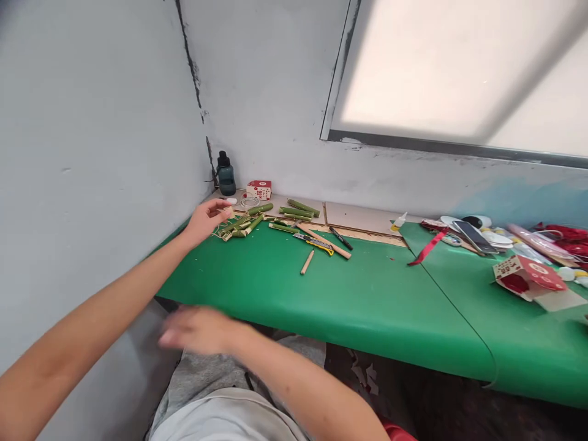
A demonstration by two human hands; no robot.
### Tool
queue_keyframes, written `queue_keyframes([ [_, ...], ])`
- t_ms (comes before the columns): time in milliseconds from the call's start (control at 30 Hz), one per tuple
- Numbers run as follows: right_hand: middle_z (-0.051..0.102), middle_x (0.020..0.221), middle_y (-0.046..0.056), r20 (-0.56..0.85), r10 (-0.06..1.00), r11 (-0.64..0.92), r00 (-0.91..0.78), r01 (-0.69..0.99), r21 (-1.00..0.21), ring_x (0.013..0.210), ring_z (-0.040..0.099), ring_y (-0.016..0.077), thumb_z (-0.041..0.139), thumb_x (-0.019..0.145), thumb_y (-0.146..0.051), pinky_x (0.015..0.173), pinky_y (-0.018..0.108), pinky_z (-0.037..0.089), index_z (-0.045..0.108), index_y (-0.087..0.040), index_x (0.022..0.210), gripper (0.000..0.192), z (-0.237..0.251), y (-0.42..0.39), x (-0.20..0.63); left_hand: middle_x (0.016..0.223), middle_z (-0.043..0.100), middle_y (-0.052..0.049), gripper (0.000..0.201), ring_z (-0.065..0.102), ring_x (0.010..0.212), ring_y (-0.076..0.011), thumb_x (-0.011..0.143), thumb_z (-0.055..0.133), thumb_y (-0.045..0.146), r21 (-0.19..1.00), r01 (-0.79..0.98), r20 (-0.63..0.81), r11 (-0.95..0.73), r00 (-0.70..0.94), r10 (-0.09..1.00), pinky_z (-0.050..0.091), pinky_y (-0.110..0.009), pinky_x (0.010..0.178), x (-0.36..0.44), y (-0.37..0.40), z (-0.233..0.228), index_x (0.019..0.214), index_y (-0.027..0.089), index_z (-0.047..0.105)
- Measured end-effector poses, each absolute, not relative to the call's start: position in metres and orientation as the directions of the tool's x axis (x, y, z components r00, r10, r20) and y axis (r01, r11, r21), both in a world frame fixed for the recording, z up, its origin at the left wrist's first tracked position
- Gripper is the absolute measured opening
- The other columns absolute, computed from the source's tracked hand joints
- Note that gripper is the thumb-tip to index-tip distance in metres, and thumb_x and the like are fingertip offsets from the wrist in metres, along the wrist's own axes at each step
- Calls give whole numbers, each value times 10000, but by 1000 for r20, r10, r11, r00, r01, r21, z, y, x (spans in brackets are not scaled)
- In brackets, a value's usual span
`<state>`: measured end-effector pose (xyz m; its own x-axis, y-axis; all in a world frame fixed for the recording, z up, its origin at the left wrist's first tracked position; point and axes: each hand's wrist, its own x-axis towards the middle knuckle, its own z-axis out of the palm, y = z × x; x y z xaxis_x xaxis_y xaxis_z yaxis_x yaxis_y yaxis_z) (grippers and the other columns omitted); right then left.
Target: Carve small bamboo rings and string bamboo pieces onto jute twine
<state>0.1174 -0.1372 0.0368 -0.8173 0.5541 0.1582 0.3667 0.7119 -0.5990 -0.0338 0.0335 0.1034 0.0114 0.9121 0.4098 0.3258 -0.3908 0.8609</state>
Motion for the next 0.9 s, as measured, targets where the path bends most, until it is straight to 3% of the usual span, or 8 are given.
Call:
queue_keyframes([
  [67, 828, 989, -200, 154, 174, 711, -973, 16, -703, 895, 797, 70, 709, 924, -438, 787, 138, 583, 807, -475, 979, 118, 31, -178, 93, 1088, 748, -86, 459, 663, 850, -178, 862, 742, 524, 852, 339, 414, -398, 27, 910, 554, -314, 802, -40, 27, 113, 1163, 178, 718],
  [100, 829, 942, -180, 180, 97, 630, -979, -80, -772, 871, 799, 81, 706, 914, -404, 753, 150, 581, 804, -454, 943, 114, 28, -189, 87, 1099, 748, -85, 462, 667, 858, -180, 867, 735, 526, 847, 351, 412, -399, 39, 910, 555, -313, 802, -43, 23, 115, 1174, 182, 716],
  [300, 838, 930, 28, 85, 705, -43, -704, -162, -986, 894, 799, 219, 801, 825, -426, 867, 330, 601, 840, -273, 960, 208, 40, -145, 125, 1063, 774, -67, 395, 673, 809, -189, 876, 718, 484, 793, 476, 357, -381, 143, 923, 551, -325, 769, -30, -1, 85, 1142, 193, 743],
  [433, 798, 1238, 54, 27, 932, -119, -361, -376, -919, 1086, 776, 181, 521, 981, -638, 1028, 350, 562, 742, -266, 1161, 468, 54, -76, 183, 1050, 789, -51, 290, 695, 834, -210, 878, 675, 372, 762, 519, 311, -387, 231, 922, 564, -366, 828, 10, 2, 46, 1100, 203, 752],
  [500, 701, 1446, 48, -13, 970, -131, -243, -473, -871, 1271, 708, 164, 288, 1045, -651, 1092, 371, 540, 668, -293, 1274, 571, 57, -47, 211, 1059, 787, -57, 277, 706, 885, -236, 888, 648, 346, 745, 543, 297, -388, 251, 921, 567, -393, 856, 24, 6, 30, 1108, 212, 749],
  [633, 624, 1542, 43, -233, 970, -206, -70, -748, -631, 1319, 681, 173, 258, 1077, -564, 1088, 392, 551, 664, -289, 1257, 523, 59, -12, 244, 1204, 759, -111, 356, 697, 1090, -316, 861, 656, 295, 706, 598, 302, -380, 231, 925, 562, -487, 974, 32, 5, 18, 1199, 203, 722],
  [767, 560, 1601, -1, -288, 958, -197, -3, -736, -648, 1433, 588, 160, 180, 1080, -596, 1235, 438, 429, 629, -329, 1311, 571, 59, -3, 233, 1644, 465, -151, 578, 418, 1529, -353, 954, 607, 389, 671, 624, 412, -401, 136, 901, 357, -568, 1249, 45, -17, 37, 1497, 206, 530],
  [900, 646, 1496, 53, -189, 978, -196, -87, -693, -694, 1457, 567, 198, 253, 1062, -629, 1235, 528, 433, 639, -312, 1341, 572, 90, -20, 201, 1764, 282, -77, 609, 258, 1636, -301, 1087, 336, 567, 457, 453, 712, -765, 329, 620, 241, -550, 1322, 76, -25, 69, 1641, 316, 369],
])
